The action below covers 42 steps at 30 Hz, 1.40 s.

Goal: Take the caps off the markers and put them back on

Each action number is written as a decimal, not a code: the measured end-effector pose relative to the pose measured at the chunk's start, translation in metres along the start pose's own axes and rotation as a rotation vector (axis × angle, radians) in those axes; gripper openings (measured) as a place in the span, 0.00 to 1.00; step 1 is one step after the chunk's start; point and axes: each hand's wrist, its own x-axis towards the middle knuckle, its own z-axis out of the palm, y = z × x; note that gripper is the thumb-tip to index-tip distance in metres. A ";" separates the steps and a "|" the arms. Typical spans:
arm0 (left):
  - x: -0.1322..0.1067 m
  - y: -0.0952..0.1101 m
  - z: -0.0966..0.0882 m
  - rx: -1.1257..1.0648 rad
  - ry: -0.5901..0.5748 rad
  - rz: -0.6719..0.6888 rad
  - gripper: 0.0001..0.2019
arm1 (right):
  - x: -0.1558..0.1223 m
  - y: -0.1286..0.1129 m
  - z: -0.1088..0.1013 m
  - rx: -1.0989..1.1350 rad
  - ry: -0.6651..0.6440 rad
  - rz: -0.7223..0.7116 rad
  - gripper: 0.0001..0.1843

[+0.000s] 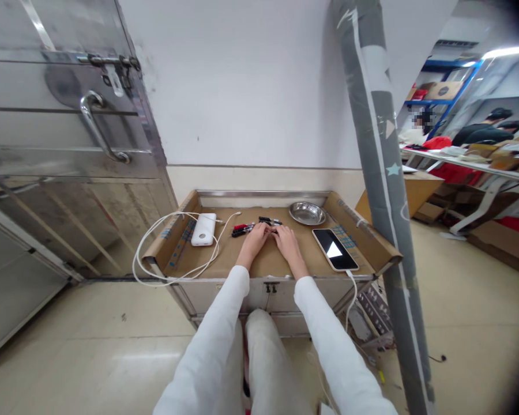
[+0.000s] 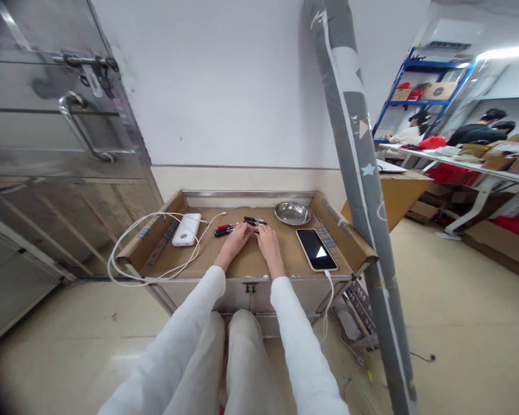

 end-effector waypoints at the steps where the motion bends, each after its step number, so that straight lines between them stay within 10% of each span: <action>1: 0.000 0.000 0.000 -0.016 0.002 -0.005 0.06 | 0.000 0.000 -0.001 -0.009 0.000 -0.004 0.12; 15: 0.002 -0.010 0.014 0.293 -0.116 -0.076 0.24 | -0.002 -0.004 -0.007 -0.059 0.120 0.125 0.13; 42: -0.008 0.011 -0.002 0.275 0.025 -0.012 0.09 | -0.003 -0.003 -0.009 -0.106 0.121 0.184 0.13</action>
